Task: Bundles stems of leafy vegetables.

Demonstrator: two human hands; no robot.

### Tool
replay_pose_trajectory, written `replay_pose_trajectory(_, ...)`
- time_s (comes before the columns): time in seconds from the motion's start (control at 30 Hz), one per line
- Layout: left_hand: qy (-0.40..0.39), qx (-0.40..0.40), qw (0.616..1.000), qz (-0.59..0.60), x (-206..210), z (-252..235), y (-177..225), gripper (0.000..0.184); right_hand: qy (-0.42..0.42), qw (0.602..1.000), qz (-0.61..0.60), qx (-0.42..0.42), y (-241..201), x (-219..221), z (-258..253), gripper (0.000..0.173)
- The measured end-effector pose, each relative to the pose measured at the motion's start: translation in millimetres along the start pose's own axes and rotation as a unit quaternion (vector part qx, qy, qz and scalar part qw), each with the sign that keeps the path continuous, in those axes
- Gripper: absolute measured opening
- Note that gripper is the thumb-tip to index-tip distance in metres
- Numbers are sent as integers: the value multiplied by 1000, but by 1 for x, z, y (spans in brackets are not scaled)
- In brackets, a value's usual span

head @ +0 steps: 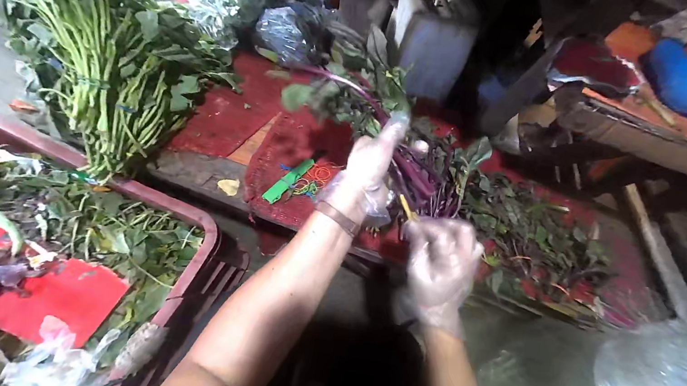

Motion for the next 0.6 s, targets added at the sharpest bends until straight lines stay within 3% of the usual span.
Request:
replay_pose_trajectory(0.07, -25, -24, 999, 32, 5, 6, -7, 38, 47, 998, -38, 19, -1, 2, -8, 17)
replay_pose_trajectory(0.2, -4, -5, 993, 115, 6, 11, 5, 38, 120, 990, 2, -78, -17, 12, 0, 15)
replay_pose_trajectory(0.27, 25, 4, 988, 154, 4, 12, 9, 35, 111, 988, 27, -102, -8, 16, 2, 19)
replay_pose_trajectory(0.33, 37, 4, 985, 171, 3, 10, 5, 32, 100, 993, 31, -61, 7, 11, -4, 20)
replay_pose_trajectory(0.4, 17, -5, 984, 180, 6, 13, -3, 34, 112, 994, 7, -19, 13, 1, -12, 19)
replay_pose_trajectory(0.5, -13, -27, 979, 202, 18, 18, -8, 37, 141, 988, 7, -65, 0, 5, -15, 16)
replay_pose_trajectory(0.6, -24, -58, 978, 197, 19, 20, -14, 46, 96, 994, -35, -30, 3, 9, -14, 17)
Point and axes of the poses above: each hand's wrist, its own z-axis away from the middle knuckle, its own x-axis out of the palm, y = z × x, the point moved 4 cm from there along -z, towards the middle knuckle, and after that the axes turned 3 degrees about -y, right-handed, at the moved point
